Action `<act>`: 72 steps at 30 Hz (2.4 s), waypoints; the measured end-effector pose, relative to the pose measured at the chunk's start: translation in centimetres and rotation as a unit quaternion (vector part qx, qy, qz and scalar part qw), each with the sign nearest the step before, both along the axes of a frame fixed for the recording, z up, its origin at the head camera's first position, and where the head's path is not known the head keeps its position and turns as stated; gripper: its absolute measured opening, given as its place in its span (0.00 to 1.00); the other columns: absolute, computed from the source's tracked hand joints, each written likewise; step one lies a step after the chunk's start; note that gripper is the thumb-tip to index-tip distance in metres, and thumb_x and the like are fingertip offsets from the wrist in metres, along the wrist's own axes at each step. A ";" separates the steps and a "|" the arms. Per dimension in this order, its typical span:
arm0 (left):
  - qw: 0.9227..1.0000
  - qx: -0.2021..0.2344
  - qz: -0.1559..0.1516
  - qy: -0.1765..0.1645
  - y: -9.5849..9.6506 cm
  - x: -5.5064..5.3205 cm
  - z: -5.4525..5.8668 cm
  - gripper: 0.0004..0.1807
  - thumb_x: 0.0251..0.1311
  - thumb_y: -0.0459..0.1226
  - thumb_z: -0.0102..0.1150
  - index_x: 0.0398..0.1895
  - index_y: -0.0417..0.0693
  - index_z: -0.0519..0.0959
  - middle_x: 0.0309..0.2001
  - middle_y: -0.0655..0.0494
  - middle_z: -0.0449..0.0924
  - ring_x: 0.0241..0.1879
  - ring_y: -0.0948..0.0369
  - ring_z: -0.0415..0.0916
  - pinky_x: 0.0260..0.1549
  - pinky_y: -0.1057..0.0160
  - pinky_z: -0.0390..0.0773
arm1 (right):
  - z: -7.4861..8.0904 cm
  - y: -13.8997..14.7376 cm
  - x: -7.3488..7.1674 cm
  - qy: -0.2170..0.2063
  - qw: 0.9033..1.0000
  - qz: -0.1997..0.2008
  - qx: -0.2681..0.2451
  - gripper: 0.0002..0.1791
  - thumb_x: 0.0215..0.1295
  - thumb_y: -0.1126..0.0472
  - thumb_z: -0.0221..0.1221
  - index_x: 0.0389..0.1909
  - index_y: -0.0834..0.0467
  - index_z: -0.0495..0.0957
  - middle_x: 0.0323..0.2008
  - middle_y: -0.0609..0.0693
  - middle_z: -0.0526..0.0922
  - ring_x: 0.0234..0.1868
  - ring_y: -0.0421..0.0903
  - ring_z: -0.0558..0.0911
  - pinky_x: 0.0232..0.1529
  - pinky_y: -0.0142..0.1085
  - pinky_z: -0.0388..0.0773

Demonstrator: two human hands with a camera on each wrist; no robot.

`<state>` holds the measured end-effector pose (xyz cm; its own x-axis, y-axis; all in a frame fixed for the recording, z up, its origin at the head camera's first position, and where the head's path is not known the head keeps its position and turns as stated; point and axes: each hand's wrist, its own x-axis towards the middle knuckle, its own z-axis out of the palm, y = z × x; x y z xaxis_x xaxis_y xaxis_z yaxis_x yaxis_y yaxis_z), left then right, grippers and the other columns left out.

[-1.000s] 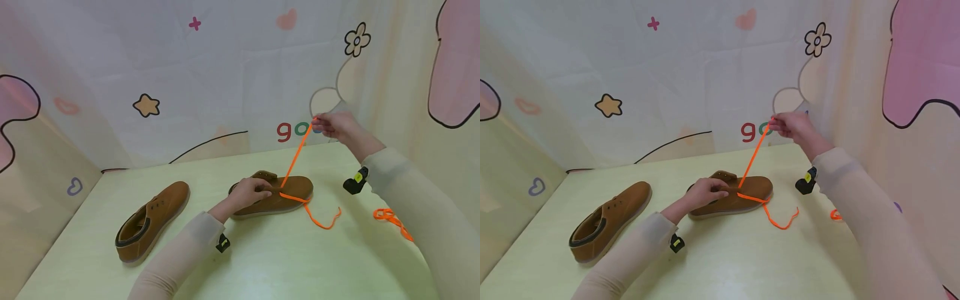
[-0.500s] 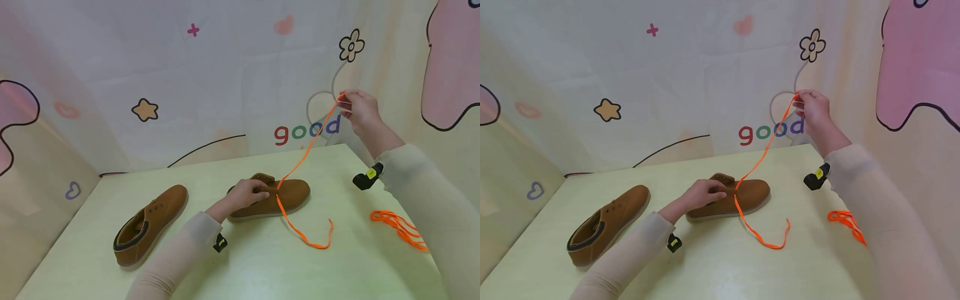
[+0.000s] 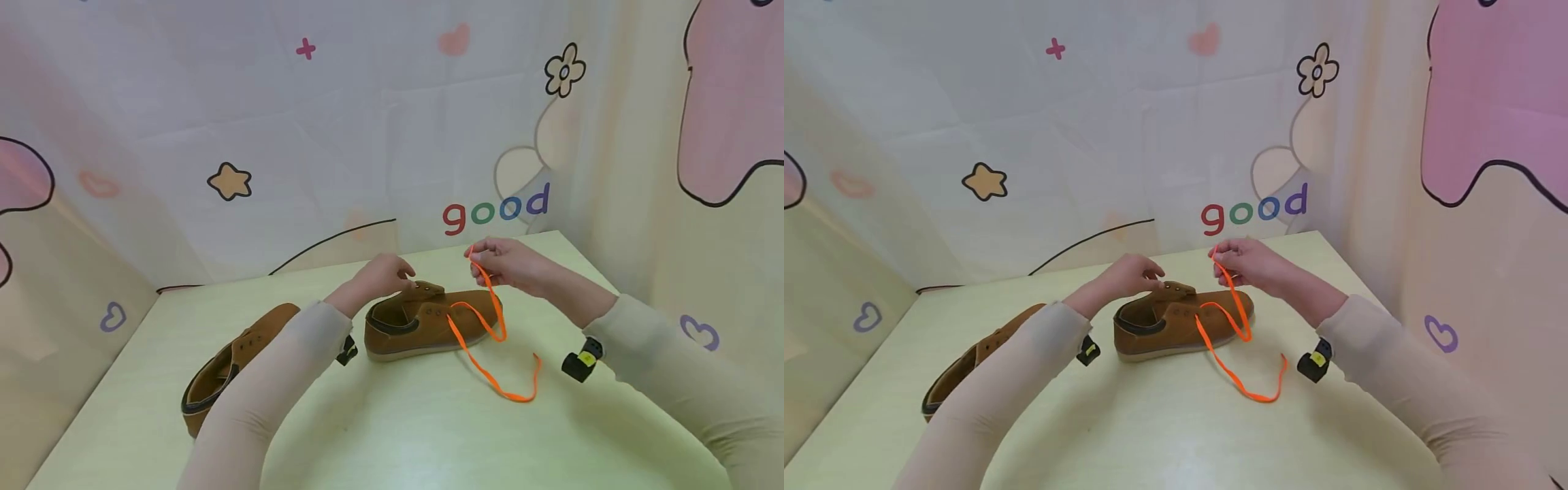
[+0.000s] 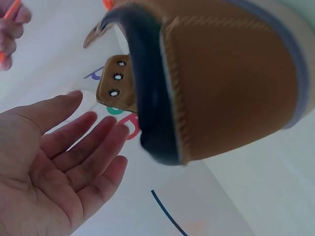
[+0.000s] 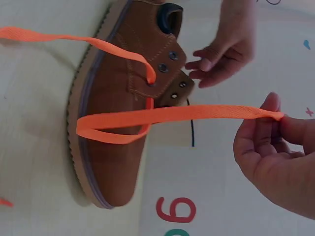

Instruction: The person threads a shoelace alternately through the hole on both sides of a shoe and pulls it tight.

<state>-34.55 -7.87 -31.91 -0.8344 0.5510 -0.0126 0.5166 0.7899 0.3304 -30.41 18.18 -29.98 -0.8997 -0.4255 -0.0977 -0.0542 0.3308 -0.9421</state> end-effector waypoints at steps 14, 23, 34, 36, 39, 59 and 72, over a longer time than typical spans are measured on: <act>0.996 -0.076 0.007 -0.055 2.1 -2.1 1.1 0.09 0.68 0.33 0.62 0.44 0.39 0.89 0.44 0.46 0.91 0.40 0.54 0.90 0.46 0.63 0.85 | -5.9 -4.2 -3.2 0.068 0.974 -0.020 0.214 0.13 0.63 0.64 0.58 0.18 0.59 0.78 0.15 0.40 0.70 0.27 0.41 0.68 0.34 0.33 0.65; 0.994 -0.078 0.013 -0.074 2.1 -3.0 1.3 0.11 0.69 0.32 0.60 0.47 0.38 0.88 0.45 0.44 0.90 0.43 0.53 0.90 0.50 0.61 0.85 | -6.7 -5.3 -3.4 0.080 0.974 -0.063 0.201 0.19 0.66 0.65 0.57 0.13 0.54 0.72 0.11 0.39 0.60 0.17 0.38 0.60 0.27 0.32 0.59; 0.994 -0.071 0.012 -0.083 2.0 -2.6 1.0 0.11 0.70 0.33 0.60 0.47 0.39 0.89 0.46 0.45 0.91 0.42 0.54 0.90 0.48 0.63 0.85 | -8.1 -6.4 -4.1 0.079 0.970 -0.118 0.200 0.10 0.72 0.63 0.60 0.39 0.69 0.79 0.34 0.56 0.81 0.32 0.45 0.76 0.33 0.30 0.71; 0.994 -0.071 0.012 -0.081 2.0 -2.5 1.0 0.11 0.70 0.33 0.60 0.47 0.40 0.89 0.46 0.46 0.91 0.42 0.54 0.90 0.48 0.63 0.85 | -8.1 -6.5 -4.2 0.069 0.973 -0.114 0.190 0.15 0.71 0.64 0.60 0.51 0.72 0.77 0.39 0.60 0.84 0.32 0.44 0.78 0.34 0.29 0.73; 0.995 -0.072 0.013 -0.074 1.9 -2.5 0.9 0.10 0.69 0.34 0.61 0.46 0.41 0.89 0.46 0.46 0.91 0.42 0.54 0.90 0.47 0.62 0.85 | -8.0 -6.4 -4.7 0.043 0.980 -0.091 0.174 0.21 0.73 0.66 0.59 0.61 0.73 0.73 0.42 0.63 0.86 0.31 0.40 0.79 0.36 0.29 0.76; 0.992 -0.102 -0.070 -0.008 1.5 -2.3 0.1 0.10 0.70 0.35 0.61 0.44 0.44 0.90 0.41 0.49 0.91 0.29 0.67 0.73 0.37 0.69 0.77 | -7.2 -3.7 -5.9 0.027 0.986 0.047 0.159 0.22 0.77 0.58 0.50 0.60 0.67 0.80 0.34 0.48 0.90 0.34 0.38 0.83 0.41 0.30 0.80; 0.993 -0.079 -0.076 -0.046 1.4 -1.5 0.4 0.10 0.71 0.34 0.60 0.46 0.42 0.89 0.45 0.48 0.91 0.40 0.57 0.89 0.44 0.66 0.83 | -7.3 -2.8 -5.9 -0.003 0.992 0.051 0.119 0.20 0.78 0.55 0.54 0.53 0.67 0.82 0.26 0.39 0.85 0.34 0.38 0.81 0.37 0.31 0.72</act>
